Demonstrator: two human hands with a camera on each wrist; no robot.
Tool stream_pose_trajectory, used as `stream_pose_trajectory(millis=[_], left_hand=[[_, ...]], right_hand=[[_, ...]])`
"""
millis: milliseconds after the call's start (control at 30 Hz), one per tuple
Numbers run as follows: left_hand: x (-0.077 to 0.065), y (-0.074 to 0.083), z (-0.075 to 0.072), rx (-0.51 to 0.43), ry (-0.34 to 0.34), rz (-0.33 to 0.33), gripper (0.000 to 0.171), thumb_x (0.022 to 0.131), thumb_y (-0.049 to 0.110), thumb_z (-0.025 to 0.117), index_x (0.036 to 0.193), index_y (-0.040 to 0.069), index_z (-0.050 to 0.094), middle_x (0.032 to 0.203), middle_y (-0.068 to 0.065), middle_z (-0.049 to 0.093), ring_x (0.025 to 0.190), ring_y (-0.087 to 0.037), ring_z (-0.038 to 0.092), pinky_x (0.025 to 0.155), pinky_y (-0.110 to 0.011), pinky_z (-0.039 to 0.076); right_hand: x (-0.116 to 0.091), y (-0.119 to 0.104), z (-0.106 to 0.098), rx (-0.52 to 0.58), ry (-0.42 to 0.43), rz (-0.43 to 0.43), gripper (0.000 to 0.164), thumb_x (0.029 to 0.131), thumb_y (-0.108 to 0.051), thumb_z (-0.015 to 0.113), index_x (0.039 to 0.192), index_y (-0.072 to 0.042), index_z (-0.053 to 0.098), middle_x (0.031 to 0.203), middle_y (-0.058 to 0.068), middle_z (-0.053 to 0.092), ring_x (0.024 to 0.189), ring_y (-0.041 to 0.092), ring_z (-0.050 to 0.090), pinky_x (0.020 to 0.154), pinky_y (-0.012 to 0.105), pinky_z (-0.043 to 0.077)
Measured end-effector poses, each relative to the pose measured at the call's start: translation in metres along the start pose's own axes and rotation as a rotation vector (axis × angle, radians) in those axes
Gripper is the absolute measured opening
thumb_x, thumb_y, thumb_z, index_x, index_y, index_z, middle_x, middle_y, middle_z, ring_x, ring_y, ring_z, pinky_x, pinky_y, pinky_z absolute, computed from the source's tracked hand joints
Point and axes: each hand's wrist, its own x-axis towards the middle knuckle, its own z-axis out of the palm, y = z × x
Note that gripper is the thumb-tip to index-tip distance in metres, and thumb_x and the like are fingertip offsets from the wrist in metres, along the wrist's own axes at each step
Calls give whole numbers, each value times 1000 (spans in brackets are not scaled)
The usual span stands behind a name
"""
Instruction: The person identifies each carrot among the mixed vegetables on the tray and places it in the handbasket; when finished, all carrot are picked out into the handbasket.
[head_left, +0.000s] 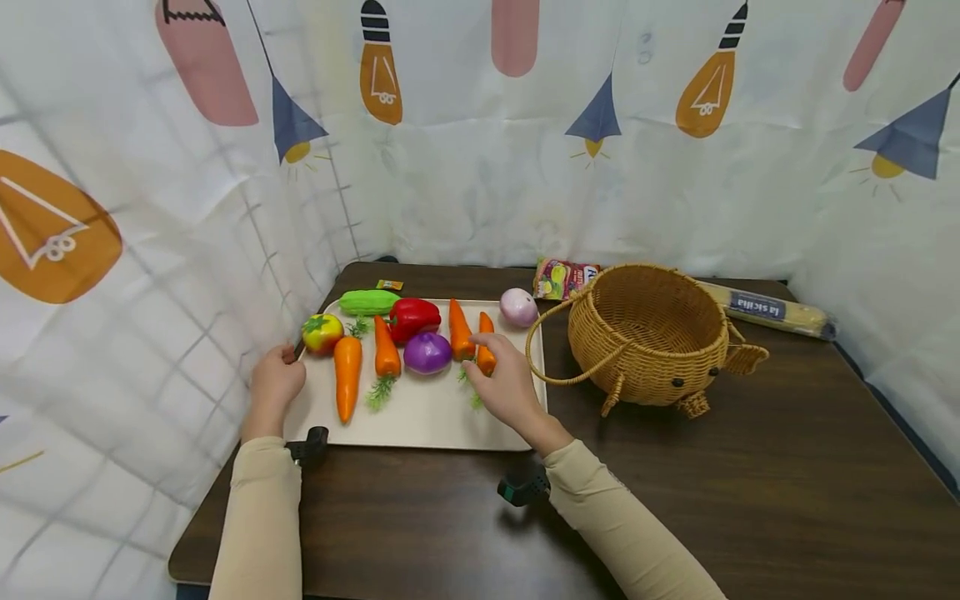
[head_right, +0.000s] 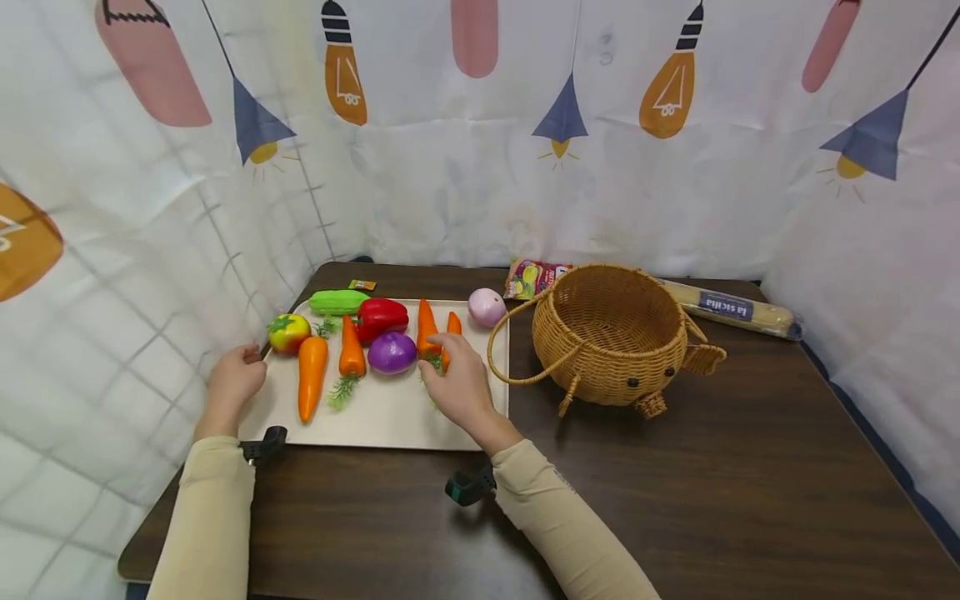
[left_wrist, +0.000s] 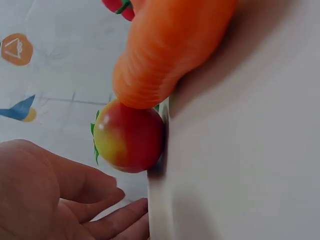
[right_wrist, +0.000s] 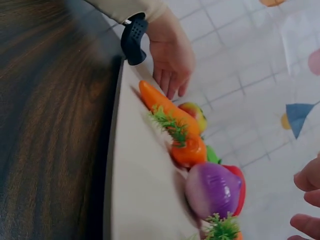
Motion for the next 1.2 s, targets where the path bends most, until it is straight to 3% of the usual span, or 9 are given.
stream_pose_trajectory(millis=[133, 267, 533, 667, 1000, 1200], left_hand=[[-4, -8, -1, -65, -32, 8, 57, 96, 11, 37, 148, -9, 29, 147, -29, 39, 134, -44, 36, 108, -51, 34], [-3, -14, 2, -175, -9, 8, 55, 96, 5, 40, 149, -7, 30, 149, -27, 38, 135, -40, 37, 108, -48, 35], [4, -17, 9, -154, 100, 50, 55, 89, -1, 40, 144, -5, 42, 141, -24, 50, 129, -37, 46, 105, -46, 38], [5, -16, 11, -156, 124, 57, 56, 88, -4, 40, 144, -2, 45, 140, -22, 51, 127, -36, 49, 103, -46, 39], [1, -21, 14, -153, 129, 34, 50, 94, 4, 42, 144, 1, 46, 142, -20, 51, 128, -36, 47, 106, -47, 36], [-1, -21, 15, -153, 135, 35, 48, 95, 4, 41, 142, 0, 47, 141, -20, 51, 127, -37, 47, 105, -47, 36]], right_hand=[[0, 4, 10, 14, 57, -21, 32, 86, -14, 71, 116, -5, 67, 120, 7, 65, 114, 23, 60, 99, 40, 47], [1, 9, 19, 30, 134, -51, 29, 84, -11, 70, 112, -5, 70, 118, 9, 66, 113, 22, 61, 99, 38, 47], [3, 16, 32, 82, 295, -62, 23, 83, -6, 69, 106, -6, 73, 114, 8, 68, 111, 23, 62, 98, 38, 47], [6, 19, 37, 126, 365, -23, 21, 83, -3, 70, 104, -4, 73, 111, 6, 69, 112, 21, 62, 99, 36, 46], [11, 30, 49, 31, 250, 174, 38, 79, -13, 77, 115, -7, 70, 126, 11, 61, 119, 29, 56, 102, 43, 43], [12, 40, 55, 34, 300, 282, 39, 80, -14, 77, 117, -6, 68, 128, 11, 58, 118, 31, 54, 102, 45, 40]])
